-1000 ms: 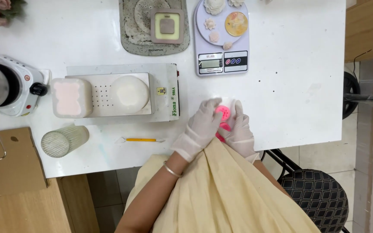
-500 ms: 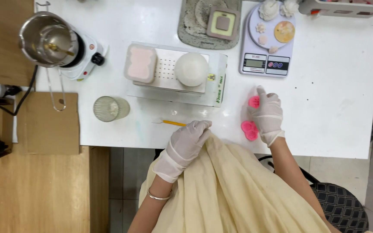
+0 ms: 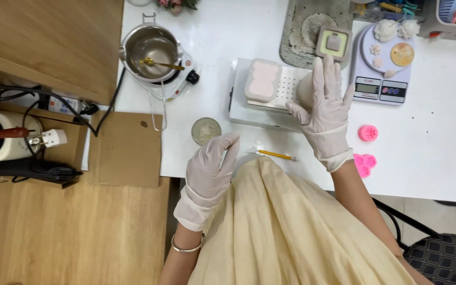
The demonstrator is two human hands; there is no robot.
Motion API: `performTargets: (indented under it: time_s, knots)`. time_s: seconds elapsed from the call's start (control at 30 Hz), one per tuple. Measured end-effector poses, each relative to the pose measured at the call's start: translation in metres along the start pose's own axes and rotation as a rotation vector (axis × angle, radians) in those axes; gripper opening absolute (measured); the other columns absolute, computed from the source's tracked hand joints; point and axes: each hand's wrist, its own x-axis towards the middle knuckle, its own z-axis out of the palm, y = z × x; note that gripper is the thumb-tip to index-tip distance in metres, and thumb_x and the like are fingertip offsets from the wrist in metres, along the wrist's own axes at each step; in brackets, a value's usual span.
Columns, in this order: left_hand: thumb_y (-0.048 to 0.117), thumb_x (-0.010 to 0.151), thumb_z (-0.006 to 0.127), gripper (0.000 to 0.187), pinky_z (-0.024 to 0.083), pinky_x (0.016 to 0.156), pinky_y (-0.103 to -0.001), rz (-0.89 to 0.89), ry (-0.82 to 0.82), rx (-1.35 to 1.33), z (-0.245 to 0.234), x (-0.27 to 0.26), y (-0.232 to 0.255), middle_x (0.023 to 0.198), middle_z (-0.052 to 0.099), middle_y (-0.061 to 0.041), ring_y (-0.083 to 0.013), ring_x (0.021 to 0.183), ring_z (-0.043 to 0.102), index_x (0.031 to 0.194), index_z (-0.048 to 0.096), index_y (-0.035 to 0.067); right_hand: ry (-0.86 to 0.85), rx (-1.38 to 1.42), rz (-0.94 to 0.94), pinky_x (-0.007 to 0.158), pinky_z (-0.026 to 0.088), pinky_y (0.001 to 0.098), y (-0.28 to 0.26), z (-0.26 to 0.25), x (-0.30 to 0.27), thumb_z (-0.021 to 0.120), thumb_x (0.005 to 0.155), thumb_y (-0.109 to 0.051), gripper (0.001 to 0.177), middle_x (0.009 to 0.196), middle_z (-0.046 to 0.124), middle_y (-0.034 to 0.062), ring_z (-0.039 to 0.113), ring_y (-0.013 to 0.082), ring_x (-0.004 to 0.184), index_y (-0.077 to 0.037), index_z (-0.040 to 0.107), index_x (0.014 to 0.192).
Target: The person is making decorative candles by melting wax and pouring it into small flower molds.
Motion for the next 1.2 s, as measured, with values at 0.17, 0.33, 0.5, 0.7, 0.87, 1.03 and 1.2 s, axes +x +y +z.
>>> performTargets:
  time_s: [0.17,0.33,0.5,0.7,0.87,1.03,1.2]
  knots:
    - [0.002,0.096,0.065,0.025,0.059,0.083,-0.035,0.133,-0.016,0.222,-0.044,-0.01,-0.061,0.119,0.071,-0.01,-0.0241,0.097,0.073,0.121,0.065,0.003,-0.175,-0.153,-0.097,0.127,0.009,0.063,-0.051,0.039,0.005,0.065,0.1,-0.044,0.089,0.174,0.023,0.0166,0.021,0.0343,0.162,-0.01,0.02,0.169]
    - [0.019,0.103,0.067,0.039,0.057,0.098,-0.038,-0.359,0.191,-0.035,-0.066,-0.006,-0.123,0.133,0.061,-0.019,-0.0305,0.119,0.066,0.135,0.052,0.001,-0.213,-0.175,-0.041,0.126,0.005,0.0617,-0.1,0.056,0.011,0.064,0.104,-0.043,0.082,0.172,0.027,0.0136,0.021,0.0319,0.161,-0.008,0.025,0.168]
    - [0.03,0.1,0.073,0.065,0.049,0.101,-0.044,-0.444,0.151,-0.055,-0.06,0.001,-0.189,0.142,0.049,-0.028,-0.0378,0.129,0.053,0.143,0.038,-0.004,-0.017,-0.168,-0.028,0.112,0.036,0.0489,-0.17,0.071,0.021,0.074,0.103,-0.031,0.072,0.151,0.052,0.0139,0.05,0.031,0.13,-0.013,0.036,0.162]
    - [0.039,0.089,0.073,0.074,0.053,0.075,-0.037,-0.927,-0.049,-0.602,-0.027,0.033,-0.227,0.119,0.064,-0.018,-0.0272,0.095,0.067,0.143,0.035,0.005,-0.22,0.506,0.401,0.072,0.051,0.031,-0.192,0.161,0.094,0.079,0.094,-0.024,0.061,0.1,0.062,0.0107,0.057,0.0143,0.078,-0.009,0.047,0.143]
    - [0.04,0.089,0.071,0.056,0.056,0.061,-0.029,-1.114,-0.104,-1.025,-0.01,0.053,-0.241,0.092,0.073,-0.007,-0.0156,0.072,0.073,0.129,0.047,0.009,-0.357,0.846,0.671,0.048,0.043,0.0265,-0.184,0.203,0.135,0.077,0.092,-0.018,0.031,0.083,0.063,0.0048,0.055,0.0083,0.056,-0.003,0.061,0.114]
    - [0.034,0.098,0.066,0.029,0.037,0.042,-0.023,-1.121,-0.008,-1.149,-0.002,0.062,-0.237,0.06,0.052,0.004,-0.007,0.045,0.046,0.095,0.07,0.006,-0.441,1.082,0.456,0.055,0.047,0.0206,-0.197,0.213,0.171,0.068,0.097,-0.008,0.008,0.078,0.066,-0.0008,0.056,0.0053,0.06,-0.003,0.072,0.103]
    - [0.028,0.1,0.063,0.026,0.031,0.04,-0.022,-1.015,0.062,-1.166,-0.003,0.063,-0.229,0.06,0.049,0.005,-0.0041,0.044,0.039,0.093,0.068,0.003,-0.477,0.902,0.202,0.067,0.054,0.0217,-0.155,0.207,0.194,0.055,0.105,-0.008,0.016,0.088,0.065,0.0002,0.06,0.0069,0.072,-0.003,0.069,0.113]
